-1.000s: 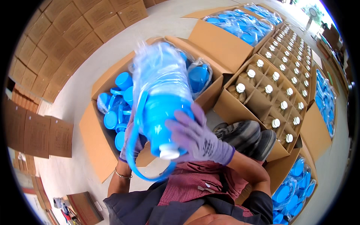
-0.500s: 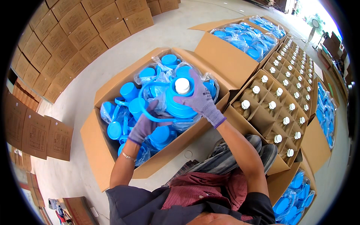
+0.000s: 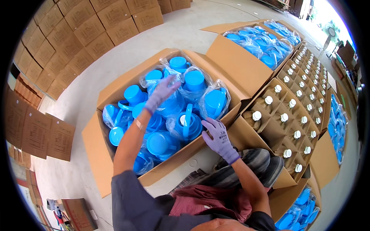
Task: The person assembles thermoses by placing reflective inner vessels into blue plastic outer casings, screwing on blue plastic top sections, and placing the completed units into plastic bags before boxing them.
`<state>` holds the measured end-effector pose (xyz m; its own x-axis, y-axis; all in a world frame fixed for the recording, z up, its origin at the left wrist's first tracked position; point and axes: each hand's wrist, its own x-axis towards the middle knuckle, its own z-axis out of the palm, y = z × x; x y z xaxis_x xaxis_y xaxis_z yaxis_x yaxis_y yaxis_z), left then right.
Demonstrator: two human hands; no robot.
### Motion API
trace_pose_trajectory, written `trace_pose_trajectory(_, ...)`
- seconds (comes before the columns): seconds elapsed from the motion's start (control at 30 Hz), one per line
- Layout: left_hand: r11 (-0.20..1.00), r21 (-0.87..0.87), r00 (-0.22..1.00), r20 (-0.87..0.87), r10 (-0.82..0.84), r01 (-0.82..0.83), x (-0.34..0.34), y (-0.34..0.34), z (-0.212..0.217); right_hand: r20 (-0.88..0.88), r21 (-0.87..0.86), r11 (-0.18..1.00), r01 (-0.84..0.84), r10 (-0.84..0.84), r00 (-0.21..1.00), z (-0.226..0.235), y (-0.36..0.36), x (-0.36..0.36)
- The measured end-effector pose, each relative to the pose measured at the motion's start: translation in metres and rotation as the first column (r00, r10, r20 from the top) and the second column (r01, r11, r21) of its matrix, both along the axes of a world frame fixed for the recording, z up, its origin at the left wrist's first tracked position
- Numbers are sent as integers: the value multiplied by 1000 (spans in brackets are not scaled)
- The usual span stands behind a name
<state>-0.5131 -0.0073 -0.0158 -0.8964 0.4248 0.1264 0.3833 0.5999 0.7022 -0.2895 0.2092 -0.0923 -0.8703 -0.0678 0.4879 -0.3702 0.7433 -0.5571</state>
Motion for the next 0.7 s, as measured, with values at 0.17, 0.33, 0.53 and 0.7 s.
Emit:
trace_pose_trajectory(0.17,832,-517,979,-130,155,-201,-59,-29,-68,96,-105,995,3,7,995,-30,29,43)
trace_pose_trajectory(0.33,736,-643,940,-340,-26,-212,-25,-45,-67,329,69,965,253,-262,907,-58,37,64)
trace_pose_trajectory(0.53,983,-73,273,-962,-25,-169,29,-30,116,122,-117,968,221,-207,971,-38,39,61)
trace_pose_trajectory(0.7,991,-135,431,-894,-123,3,118,31,342,-233,-236,963,132,-188,954,100,46,55)
